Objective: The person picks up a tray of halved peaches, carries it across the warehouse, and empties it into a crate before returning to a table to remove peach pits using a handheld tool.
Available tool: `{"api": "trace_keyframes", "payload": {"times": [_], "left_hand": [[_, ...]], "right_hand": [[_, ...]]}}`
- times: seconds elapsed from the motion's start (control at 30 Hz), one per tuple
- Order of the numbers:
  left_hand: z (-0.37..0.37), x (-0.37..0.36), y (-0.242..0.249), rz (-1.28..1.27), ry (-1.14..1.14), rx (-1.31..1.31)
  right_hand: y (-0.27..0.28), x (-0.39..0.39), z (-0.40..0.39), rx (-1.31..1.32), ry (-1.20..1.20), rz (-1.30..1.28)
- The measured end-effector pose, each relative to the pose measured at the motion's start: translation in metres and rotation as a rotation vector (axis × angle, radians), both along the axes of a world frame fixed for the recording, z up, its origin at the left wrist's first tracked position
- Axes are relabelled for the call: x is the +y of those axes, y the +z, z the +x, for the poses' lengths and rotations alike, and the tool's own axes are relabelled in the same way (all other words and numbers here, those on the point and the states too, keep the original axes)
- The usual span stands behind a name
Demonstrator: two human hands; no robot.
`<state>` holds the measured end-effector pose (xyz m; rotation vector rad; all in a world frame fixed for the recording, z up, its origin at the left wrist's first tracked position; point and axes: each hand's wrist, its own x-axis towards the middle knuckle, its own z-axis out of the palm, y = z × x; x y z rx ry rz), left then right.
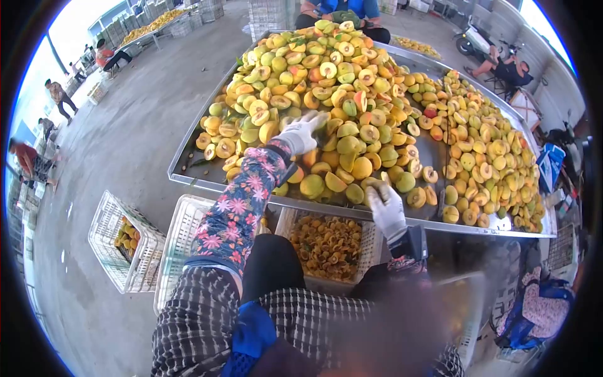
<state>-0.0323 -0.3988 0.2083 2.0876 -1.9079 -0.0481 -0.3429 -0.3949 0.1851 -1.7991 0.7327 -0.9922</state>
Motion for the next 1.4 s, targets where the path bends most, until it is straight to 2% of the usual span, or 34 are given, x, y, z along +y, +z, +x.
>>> {"api": "trace_keyframes", "payload": {"times": [0.07, 0.1, 0.17, 0.2, 0.23, 0.27, 0.3, 0.33, 0.37, 0.4, 0.47, 0.5, 0.53, 0.6, 0.63, 0.67, 0.7, 0.73, 0.77, 0.8, 0.83, 0.87, 0.9, 0.93, 1.03, 1.07, 1.13, 1.2, 1.23, 1.27, 1.3, 1.33, 1.37, 1.4], "left_hand": [[-0.010, 0.000, 0.001, 0.057, 0.002, -0.008], [-0.018, 0.001, 0.005, 0.098, 0.035, -0.043], [-0.036, 0.003, 0.016, 0.186, 0.180, -0.149], [-0.040, 0.003, 0.007, 0.059, 0.242, -0.211], [-0.029, -0.005, -0.019, -0.091, 0.141, -0.185], [-0.018, -0.011, -0.039, -0.240, 0.044, -0.157], [-0.026, 0.000, -0.031, -0.261, 0.062, -0.151], [-0.035, 0.014, -0.003, -0.091, 0.083, -0.027], [-0.023, 0.006, -0.023, -0.153, 0.154, 0.143], [-0.011, 0.003, -0.044, -0.211, 0.232, 0.317], [-0.009, 0.020, -0.042, -0.417, 0.034, 1.065], [-0.022, 0.036, -0.023, -0.461, 0.017, 1.283], [-0.041, 0.060, 0.004, -0.446, 0.130, 1.239], [-0.057, 0.088, 0.007, -0.554, -0.010, 1.317], [-0.071, 0.107, 0.014, -0.480, 0.073, 1.304], [-0.087, 0.122, 0.016, -0.443, -0.004, 1.564], [-0.108, 0.134, 0.020, -0.374, 0.054, 1.467], [-0.130, 0.143, 0.014, -0.354, -0.039, 1.544], [-0.148, 0.149, 0.001, -0.279, -0.153, 1.467], [-0.171, 0.157, -0.001, -0.249, -0.293, 1.314], [-0.188, 0.165, -0.011, -0.033, -0.382, 1.297], [-0.199, 0.172, -0.025, 0.184, -0.381, 1.066], [-0.208, 0.180, -0.028, 0.178, -0.456, 0.805], [-0.214, 0.185, -0.031, 0.173, -0.520, 0.545], [-0.205, 0.180, -0.020, 0.308, -0.462, 0.546], [-0.195, 0.175, -0.023, 0.310, -0.428, 0.522], [-0.171, 0.170, -0.015, 0.261, -0.373, 0.587], [-0.152, 0.163, 0.002, 0.224, -0.277, 0.601], [-0.151, 0.164, 0.022, 0.229, -0.180, 0.641], [-0.152, 0.166, 0.041, 0.229, -0.082, 0.684], [-0.148, 0.170, 0.055, 0.036, -0.048, 0.413], [-0.141, 0.160, 0.033, -0.157, 0.079, 0.292], [-0.128, 0.139, -0.008, -0.504, 0.101, 0.043], [-0.122, 0.119, -0.028, -0.381, 0.195, 0.056]], "right_hand": [[-0.004, -0.008, -0.015, -0.057, -0.006, 0.180], [-0.004, -0.011, -0.018, -0.087, -0.069, 0.090], [-0.021, -0.034, -0.034, 0.093, -0.213, -0.120], [-0.031, -0.047, -0.042, 0.189, -0.290, -0.253], [-0.029, -0.051, -0.049, 0.291, -0.346, -0.295], [-0.024, -0.049, -0.054, 0.328, -0.320, -0.180], [-0.021, -0.049, -0.057, 0.505, -0.307, -0.162], [-0.020, -0.049, -0.058, 0.677, -0.288, -0.145], [-0.022, -0.045, -0.061, 0.764, -0.245, -0.244], [-0.021, -0.042, -0.061, 0.819, -0.218, -0.219], [-0.008, -0.039, -0.055, 0.933, -0.147, -0.176], [0.003, -0.038, -0.049, 1.007, -0.129, -0.098], [0.001, -0.042, -0.046, 1.035, -0.130, -0.069], [-0.005, -0.050, -0.044, 1.020, -0.097, -0.101], [-0.015, -0.056, -0.044, 0.981, -0.097, -0.160], [-0.023, -0.062, -0.042, 0.992, -0.076, -0.169], [-0.028, -0.068, -0.039, 1.004, -0.059, -0.179], [-0.037, -0.076, -0.039, 1.018, -0.042, -0.192], [-0.055, -0.087, -0.041, 1.014, -0.025, -0.259], [-0.048, -0.081, -0.043, 0.943, -0.053, -0.249], [-0.032, -0.070, -0.044, 0.872, -0.080, -0.240], [-0.022, -0.065, -0.045, 0.799, -0.107, -0.235], [-0.021, -0.063, -0.050, 0.728, -0.135, -0.284], [-0.020, -0.062, -0.056, 0.658, -0.055, -0.199], [0.005, -0.044, -0.079, 0.494, 0.185, 0.064], [0.025, -0.030, -0.084, 0.552, 0.326, 0.069], [0.022, -0.020, -0.083, 0.614, 0.352, -0.193], [0.013, -0.019, -0.074, 0.563, 0.182, -0.416], [0.005, -0.022, -0.073, 0.626, 0.167, -0.761], [-0.008, -0.026, -0.066, 0.606, 0.100, -0.733], [-0.015, -0.037, -0.058, 0.517, 0.223, -1.010], [-0.067, -0.071, -0.051, 0.695, 0.196, -1.253], [-0.063, -0.067, -0.035, 0.726, 0.202, -0.927], [-0.059, -0.062, -0.018, 0.723, 0.158, -0.616]]}}
